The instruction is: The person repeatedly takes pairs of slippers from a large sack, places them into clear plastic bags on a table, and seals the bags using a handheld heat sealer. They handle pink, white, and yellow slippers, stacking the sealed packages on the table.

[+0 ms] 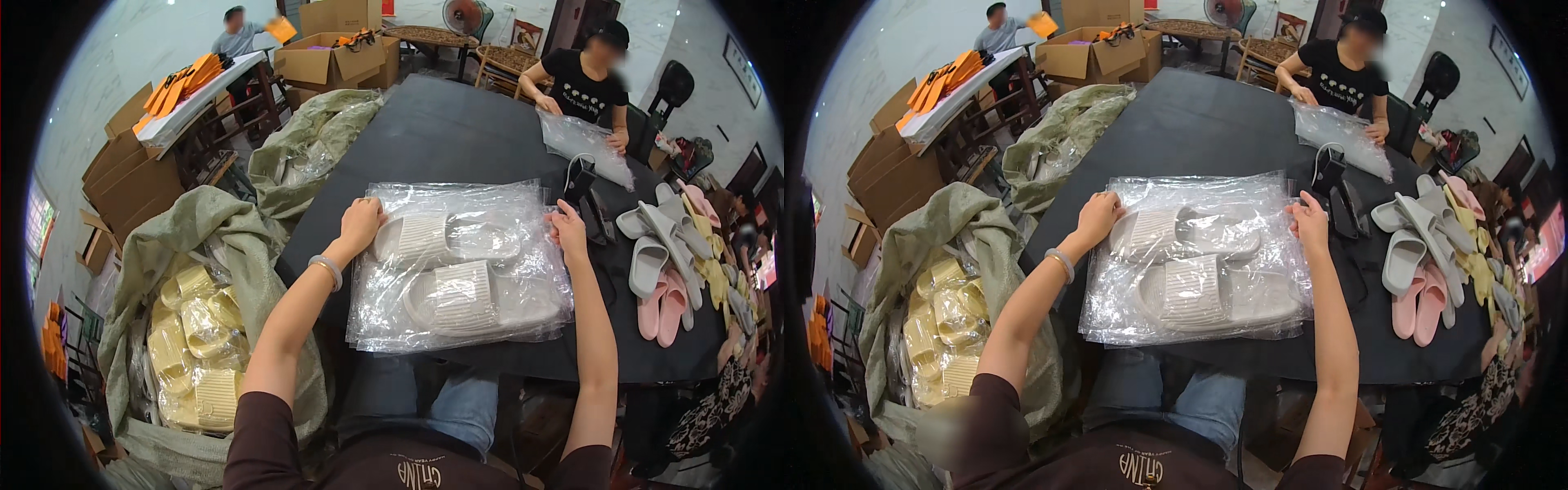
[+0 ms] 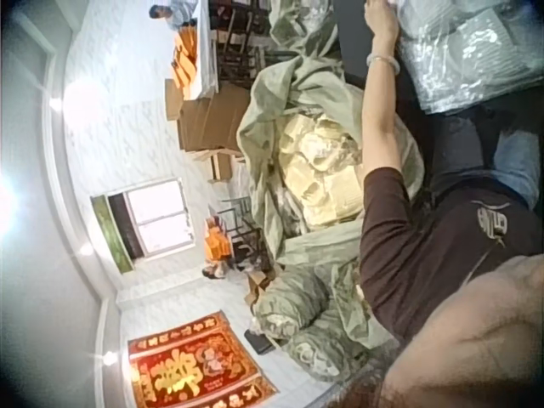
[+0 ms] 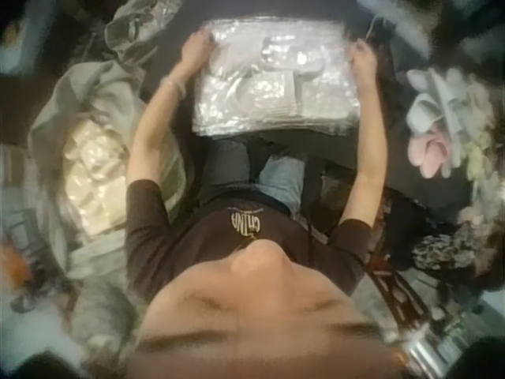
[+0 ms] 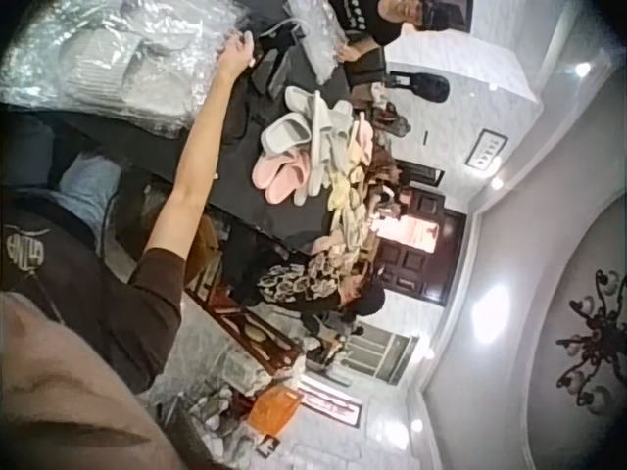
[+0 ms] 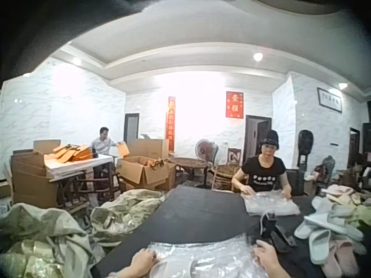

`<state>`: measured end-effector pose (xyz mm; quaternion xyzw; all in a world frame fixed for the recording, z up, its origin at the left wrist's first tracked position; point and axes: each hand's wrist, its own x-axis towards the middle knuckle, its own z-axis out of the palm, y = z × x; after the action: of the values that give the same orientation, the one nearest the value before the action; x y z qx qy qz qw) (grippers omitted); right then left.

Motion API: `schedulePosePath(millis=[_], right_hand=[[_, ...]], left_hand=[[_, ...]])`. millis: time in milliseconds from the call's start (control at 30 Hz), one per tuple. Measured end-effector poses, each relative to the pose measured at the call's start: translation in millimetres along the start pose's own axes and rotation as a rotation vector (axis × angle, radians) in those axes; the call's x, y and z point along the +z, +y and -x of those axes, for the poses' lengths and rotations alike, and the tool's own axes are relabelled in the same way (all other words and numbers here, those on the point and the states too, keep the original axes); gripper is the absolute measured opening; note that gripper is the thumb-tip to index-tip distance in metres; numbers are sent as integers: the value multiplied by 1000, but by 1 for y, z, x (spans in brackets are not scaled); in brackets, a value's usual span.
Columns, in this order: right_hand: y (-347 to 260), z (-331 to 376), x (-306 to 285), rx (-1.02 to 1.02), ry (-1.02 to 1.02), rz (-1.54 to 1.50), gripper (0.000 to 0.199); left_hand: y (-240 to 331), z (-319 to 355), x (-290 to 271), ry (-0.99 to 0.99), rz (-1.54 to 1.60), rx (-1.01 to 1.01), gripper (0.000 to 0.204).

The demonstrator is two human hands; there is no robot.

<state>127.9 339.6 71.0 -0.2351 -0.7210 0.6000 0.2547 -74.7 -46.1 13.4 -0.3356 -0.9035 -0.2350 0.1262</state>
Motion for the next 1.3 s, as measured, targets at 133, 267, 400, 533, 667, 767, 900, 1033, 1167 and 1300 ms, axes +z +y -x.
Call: schedulePosePath(millis=[133, 267, 400, 533, 667, 767, 900, 1033, 1167, 1300], right_hand=[[-12, 3, 3, 194, 54, 14, 48], [-21, 0, -1, 247, 12, 44, 40], [-33, -12, -14, -90, 29, -164, 35], [-19, -11, -16, -69, -69, 35, 43], [-10, -8, -17, 86, -105, -249, 54], [-16, -8, -24, 283, -267, -492, 58], [-18, -2, -24, 215, -301, -400, 43], [-41, 7, -12, 96, -326, -486, 44], [-60, 2, -15, 77, -358, -530, 51], [-25, -17, -9, 166, -302, -532, 54]], left_hand=[[-1, 1, 0, 105, -45, 101, 19], [4, -2, -9, 171, -38, 126, 16], [8, -7, -28, 121, 46, -16, 14], [-25, 0, -12, 159, 136, -50, 13], [12, -2, -21, 421, 115, 66, 8], [16, -1, -23, 362, 68, 93, 16], [30, -16, -5, -87, 438, -353, 22], [33, -27, -7, -274, 719, -612, 24], [11, -20, -19, -84, 730, -398, 23], [-4, -8, -28, 190, 416, -457, 19]])
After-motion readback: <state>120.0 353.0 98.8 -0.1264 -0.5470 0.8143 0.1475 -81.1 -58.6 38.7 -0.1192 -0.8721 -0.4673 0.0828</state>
